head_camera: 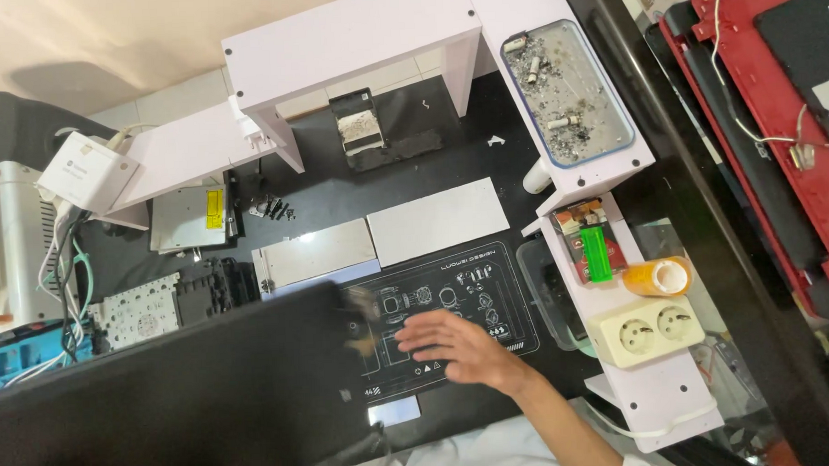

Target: Disassembling a laptop to access and remove the screen and internal components.

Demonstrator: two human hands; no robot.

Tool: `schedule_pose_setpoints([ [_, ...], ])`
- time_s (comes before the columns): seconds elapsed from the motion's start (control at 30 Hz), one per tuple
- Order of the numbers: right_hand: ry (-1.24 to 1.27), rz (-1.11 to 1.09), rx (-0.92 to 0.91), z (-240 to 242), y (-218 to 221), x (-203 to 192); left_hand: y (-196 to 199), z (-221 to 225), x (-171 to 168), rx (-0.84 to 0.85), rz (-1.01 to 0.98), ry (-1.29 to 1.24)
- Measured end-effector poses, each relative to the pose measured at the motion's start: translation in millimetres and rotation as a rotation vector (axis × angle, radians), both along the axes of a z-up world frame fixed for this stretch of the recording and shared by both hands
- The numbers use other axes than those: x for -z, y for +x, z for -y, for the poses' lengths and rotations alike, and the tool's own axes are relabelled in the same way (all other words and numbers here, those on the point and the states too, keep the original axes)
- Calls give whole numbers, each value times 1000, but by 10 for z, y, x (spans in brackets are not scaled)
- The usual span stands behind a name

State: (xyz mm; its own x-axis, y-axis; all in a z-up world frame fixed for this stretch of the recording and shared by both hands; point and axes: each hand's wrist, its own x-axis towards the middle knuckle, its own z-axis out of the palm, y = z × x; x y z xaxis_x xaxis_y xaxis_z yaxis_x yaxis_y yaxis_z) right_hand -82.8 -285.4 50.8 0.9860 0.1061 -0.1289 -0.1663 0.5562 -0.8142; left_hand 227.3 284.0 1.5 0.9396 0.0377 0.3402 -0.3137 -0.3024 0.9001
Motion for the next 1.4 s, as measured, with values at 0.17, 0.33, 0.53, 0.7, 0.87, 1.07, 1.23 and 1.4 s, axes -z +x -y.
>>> schedule_pose_setpoints([
  [0.17,61,-71,364,241,-16,-160,-974,3144,-2059,300,-111,399],
  [0.33,40,-92,470,421,-253,173,-852,4377,-2018,778,-180,674],
  [0.53,-428,-405,568,390,-312,584,-736,5196,-1206,1094,-139,772],
  [0.7,-451,-463,711,394,-379,926,-628,5535,-648,1223,-214,713],
  [0.87,-711,-483,778,460,-430,1203,-570,5683,-377,1258,-278,690],
  [1.07,-1106,-590,645,395,-236,276,-514,5707,-248,1228,-380,664],
  [1.23,-1451,-231,611,279,-273,144,-532,5704,-252,1145,-293,663],
  [1.4,-1362,-96,184,134,-279,82,-609,5733,-317,1072,-227,716],
])
